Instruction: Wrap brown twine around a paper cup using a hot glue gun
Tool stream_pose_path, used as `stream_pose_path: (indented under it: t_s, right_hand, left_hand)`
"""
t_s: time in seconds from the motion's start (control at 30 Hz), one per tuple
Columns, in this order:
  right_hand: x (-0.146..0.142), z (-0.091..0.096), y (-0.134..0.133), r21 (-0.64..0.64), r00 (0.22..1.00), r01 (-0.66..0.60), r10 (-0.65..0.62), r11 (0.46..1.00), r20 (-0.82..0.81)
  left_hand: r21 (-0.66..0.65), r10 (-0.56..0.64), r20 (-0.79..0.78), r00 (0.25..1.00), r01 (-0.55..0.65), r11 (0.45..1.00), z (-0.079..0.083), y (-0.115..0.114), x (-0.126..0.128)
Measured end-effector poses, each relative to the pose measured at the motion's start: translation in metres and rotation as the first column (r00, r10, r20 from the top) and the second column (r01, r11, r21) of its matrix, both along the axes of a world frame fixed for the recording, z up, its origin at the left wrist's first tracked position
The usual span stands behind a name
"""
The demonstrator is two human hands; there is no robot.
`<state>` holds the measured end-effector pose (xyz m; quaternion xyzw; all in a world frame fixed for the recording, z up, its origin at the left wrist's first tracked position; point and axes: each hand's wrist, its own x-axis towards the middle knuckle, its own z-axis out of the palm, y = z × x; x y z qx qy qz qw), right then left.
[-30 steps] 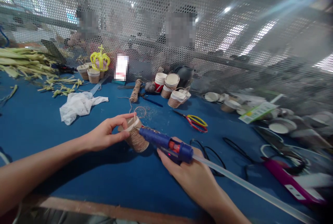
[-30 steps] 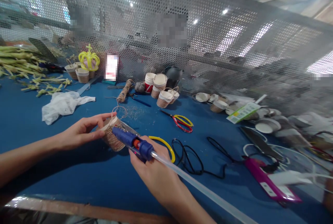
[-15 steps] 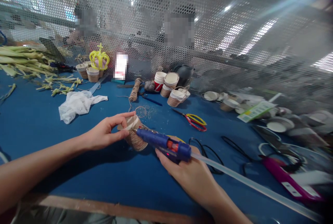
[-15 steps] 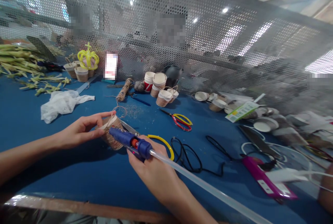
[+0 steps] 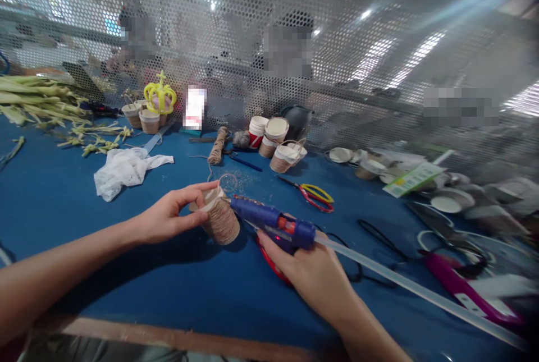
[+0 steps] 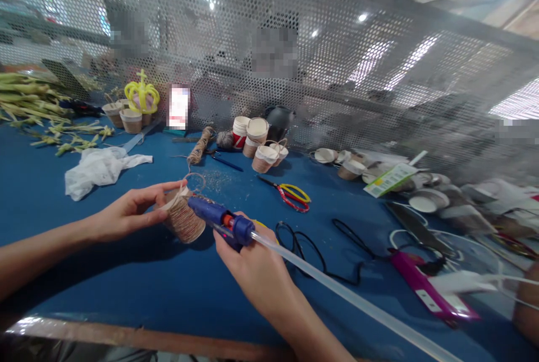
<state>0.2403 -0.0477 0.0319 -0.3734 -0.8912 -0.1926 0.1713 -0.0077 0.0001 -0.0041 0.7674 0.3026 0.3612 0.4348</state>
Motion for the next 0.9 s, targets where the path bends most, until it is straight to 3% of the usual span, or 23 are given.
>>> stream_pose_path:
  t_s: [0.1, 0.23, 0.43, 0.57, 0.9]
  right_hand:
    - [-0.004, 0.004, 0.000, -0.023, 0.996, 0.062, -0.063, 0.998, -0.061]
    - [-0.003, 0.003, 0.000, 0.070, 0.999, -0.036, 0.035, 0.997, 0.017]
    - [-0.009, 0.009, -0.001, -0.189, 0.980, 0.143, -0.165, 0.972, -0.108]
    - [-0.004, 0.005, 0.000, -0.221, 0.991, 0.105, -0.121, 0.970, -0.060]
    - [-0.001, 0.001, -0.002, -0.315, 0.979, 0.070, -0.126, 0.946, -0.160]
  left_hand:
    - [-0.001, -0.005, 0.002, 1.000, 0.005, 1.000, 0.000, 0.000, 0.000]
    - [-0.003, -0.005, 0.007, 1.000, 0.005, 1.000, 0.001, 0.001, 0.000]
    - [-0.012, -0.003, 0.003, 1.000, 0.003, 1.000, 0.003, 0.000, 0.001]
    - [-0.029, -0.001, 0.002, 1.000, 0.001, 1.000, 0.004, -0.001, 0.001]
    - [-0.028, -0.022, 0.008, 1.000, 0.022, 0.999, 0.003, 0.000, 0.000]
